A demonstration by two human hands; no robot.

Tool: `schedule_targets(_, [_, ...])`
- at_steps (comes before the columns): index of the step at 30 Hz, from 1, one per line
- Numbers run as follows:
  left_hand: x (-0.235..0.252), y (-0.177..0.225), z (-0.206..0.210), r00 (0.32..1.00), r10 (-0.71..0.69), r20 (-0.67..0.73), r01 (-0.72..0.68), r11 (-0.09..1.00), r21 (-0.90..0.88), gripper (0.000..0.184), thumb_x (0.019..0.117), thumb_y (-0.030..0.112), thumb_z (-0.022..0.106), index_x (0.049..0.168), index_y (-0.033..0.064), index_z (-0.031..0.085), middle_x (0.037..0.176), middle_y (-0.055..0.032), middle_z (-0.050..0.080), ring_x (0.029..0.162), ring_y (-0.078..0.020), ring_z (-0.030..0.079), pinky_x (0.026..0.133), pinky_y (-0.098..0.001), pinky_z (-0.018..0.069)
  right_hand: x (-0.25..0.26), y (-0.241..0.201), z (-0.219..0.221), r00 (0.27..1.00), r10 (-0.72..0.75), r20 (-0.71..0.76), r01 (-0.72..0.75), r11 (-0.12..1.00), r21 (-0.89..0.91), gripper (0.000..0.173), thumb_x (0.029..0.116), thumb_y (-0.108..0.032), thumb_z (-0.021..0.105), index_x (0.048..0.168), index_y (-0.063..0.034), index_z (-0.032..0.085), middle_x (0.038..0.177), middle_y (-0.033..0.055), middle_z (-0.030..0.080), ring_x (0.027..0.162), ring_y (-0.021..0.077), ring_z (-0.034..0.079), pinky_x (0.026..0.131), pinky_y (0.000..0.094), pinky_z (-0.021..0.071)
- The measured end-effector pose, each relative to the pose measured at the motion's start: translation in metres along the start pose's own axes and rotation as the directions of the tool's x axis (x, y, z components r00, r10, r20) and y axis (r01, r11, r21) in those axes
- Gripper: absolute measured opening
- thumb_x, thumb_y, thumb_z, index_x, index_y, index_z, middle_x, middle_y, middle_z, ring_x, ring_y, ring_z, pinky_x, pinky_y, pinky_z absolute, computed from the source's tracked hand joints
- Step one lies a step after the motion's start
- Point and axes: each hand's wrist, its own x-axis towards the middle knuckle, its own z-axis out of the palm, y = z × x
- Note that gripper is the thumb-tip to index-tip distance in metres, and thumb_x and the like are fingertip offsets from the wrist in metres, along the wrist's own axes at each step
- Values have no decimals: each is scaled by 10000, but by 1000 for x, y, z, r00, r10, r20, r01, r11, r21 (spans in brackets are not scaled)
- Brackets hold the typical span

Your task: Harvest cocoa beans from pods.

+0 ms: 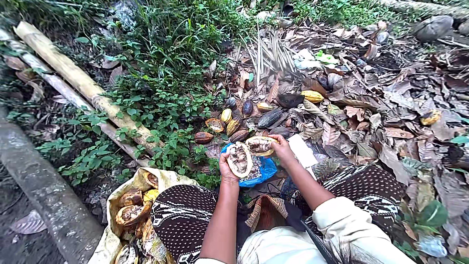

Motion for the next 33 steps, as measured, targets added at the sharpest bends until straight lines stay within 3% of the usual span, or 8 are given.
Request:
schedule_targets(9, [-1,-5,-1,1000,12,-26,-13,999,-32,309,975,289,368,1011,93,605,871,-121,707,786,-252,718,675,-466,613,-17,-2,24,985,165,58,-175,907,382,404,1021,18,394,1414,-73,416,1096,195,614,792,309,688,666,464,611])
schedule_targets(16, [-1,11,-17,985,119,123,-110,991,-78,285,961,267,430,963,91,654,855,-105,728,785,-206,734,681,-397,624,-12,2,43,936,271,224,-309,938,159,331,1067,-58,500,1396,-78,466,1021,189,656,711,278,685,589,395,589])
schedule_targets(18, [0,15,-24,986,126,110,-119,991,-68,279,945,278,451,952,91,657,850,-110,729,779,-215,734,673,-407,623,-4,8,47,955,196,223,-181,980,-83,347,1061,-46,502,1408,-45,485,1127,204,651,800,273,699,667,405,601])
schedule_targets(19, [0,17,-25,986,141,91,-136,989,-55,277,942,268,443,951,89,654,846,-108,728,774,-213,733,669,-403,623,2,16,48,965,114,234,-54,967,-248,367,1031,-18,537,1398,-31,532,1236,214,634,943,283,697,778,433,604])
schedule_targets(21, [-1,22,-28,986,164,37,-164,986,-11,296,961,244,381,974,85,631,855,-101,723,784,-203,728,683,-394,618,8,26,51,953,-63,297,206,854,-478,443,939,16,647,1376,-53,629,1394,270,557,1223,395,587,995,547,514])
schedule_targets(23, [-1,24,-30,982,187,-29,-187,982,17,300,960,219,349,953,85,618,824,-96,719,756,-198,726,664,-388,617,3,22,58,893,-125,432,365,762,-535,510,872,69,665,1359,-82,643,1460,266,485,1317,439,506,1050,592,469])
schedule_targets(28, [-3,23,-34,980,189,-60,-184,980,79,334,987,194,281,935,97,597,804,-73,709,743,-175,719,661,-357,612,0,26,72,841,-23,540,432,629,-646,350,1016,-105,607,1353,-16,636,1382,247,576,1291,434,538,1109,574,415])
schedule_targets(33, [-1,18,-33,980,175,-93,-158,973,167,325,988,155,262,935,106,579,783,-52,698,720,-152,707,651,-330,602,12,45,72,838,27,544,399,650,-647,343,1025,-85,592,1331,70,581,1370,305,551,1295,462,527,1121,563,409])
